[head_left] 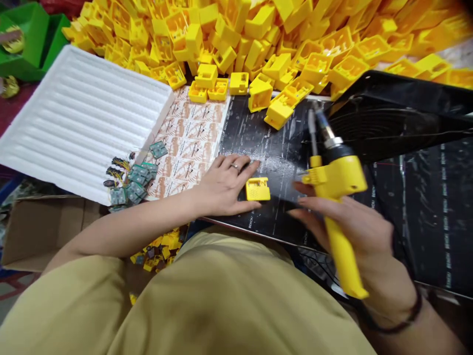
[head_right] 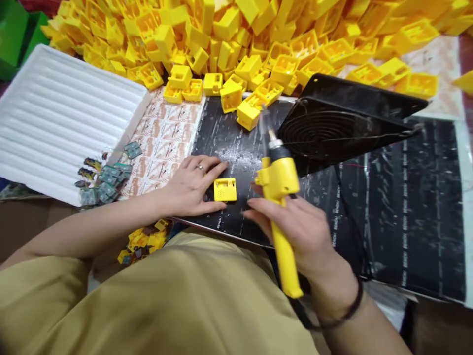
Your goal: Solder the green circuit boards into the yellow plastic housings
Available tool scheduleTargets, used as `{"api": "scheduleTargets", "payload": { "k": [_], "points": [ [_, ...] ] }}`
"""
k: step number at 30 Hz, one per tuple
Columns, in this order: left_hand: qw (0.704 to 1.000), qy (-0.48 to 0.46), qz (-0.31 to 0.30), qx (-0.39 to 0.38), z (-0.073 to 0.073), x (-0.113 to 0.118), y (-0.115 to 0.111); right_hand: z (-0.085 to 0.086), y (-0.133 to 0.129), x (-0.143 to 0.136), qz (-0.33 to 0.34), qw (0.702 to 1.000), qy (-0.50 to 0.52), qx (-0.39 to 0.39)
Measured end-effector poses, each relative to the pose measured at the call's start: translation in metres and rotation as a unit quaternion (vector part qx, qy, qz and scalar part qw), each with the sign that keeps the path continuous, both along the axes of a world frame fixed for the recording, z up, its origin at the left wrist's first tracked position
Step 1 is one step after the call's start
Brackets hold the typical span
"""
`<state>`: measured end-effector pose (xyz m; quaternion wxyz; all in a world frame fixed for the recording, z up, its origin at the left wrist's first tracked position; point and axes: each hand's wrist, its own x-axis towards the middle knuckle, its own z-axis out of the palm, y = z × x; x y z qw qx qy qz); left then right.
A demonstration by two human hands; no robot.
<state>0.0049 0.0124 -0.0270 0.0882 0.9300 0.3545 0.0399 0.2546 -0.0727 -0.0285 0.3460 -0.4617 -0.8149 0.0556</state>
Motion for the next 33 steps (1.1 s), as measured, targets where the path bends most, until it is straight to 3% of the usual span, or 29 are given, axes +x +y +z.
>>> {"api": "scheduleTargets", "payload": {
  "k": [3, 7, 14, 18, 22, 26, 28, 30, 33],
  "points": [
    [0.998, -0.031, -0.020, -0.051, 0.010, -0.026, -0.007, -0.005, 0.013, -0.017, 0.093, 0.996, -0.008, 0.001],
    [0.997, -0.021, -0.030, -0.070, 0.014, -0.050, -0.003, -0.014, 0.029, -0.036, 0.128, 0.991, -0.038, 0.000],
    [0.998, -0.007, -0.010, -0.059, 0.017, -0.046, -0.002, -0.012, 0.024, -0.050, 0.035, 0.999, -0.007, 0.000],
    [0.996, -0.001, -0.045, -0.078, 0.019, -0.048, -0.006, -0.012, 0.015, -0.054, -0.013, 1.000, -0.003, 0.005],
    [0.999, 0.006, 0.020, -0.027, 0.014, -0.054, 0.006, -0.017, 0.022, -0.048, -0.073, 0.996, -0.005, 0.051],
    [0.996, -0.006, 0.083, 0.031, 0.003, -0.047, 0.036, -0.018, 0.031, -0.043, -0.041, 0.998, -0.032, 0.042],
    [0.998, -0.023, 0.065, 0.016, 0.001, -0.038, 0.040, -0.019, 0.031, -0.043, -0.021, 0.998, -0.051, 0.024],
    [0.999, -0.032, 0.020, -0.015, 0.005, -0.031, 0.030, -0.019, 0.028, -0.042, -0.025, 0.998, -0.055, 0.018],
    [0.987, -0.006, -0.130, -0.096, 0.023, -0.032, -0.002, -0.019, 0.022, -0.035, -0.045, 0.998, -0.040, 0.021]
  ]
}}
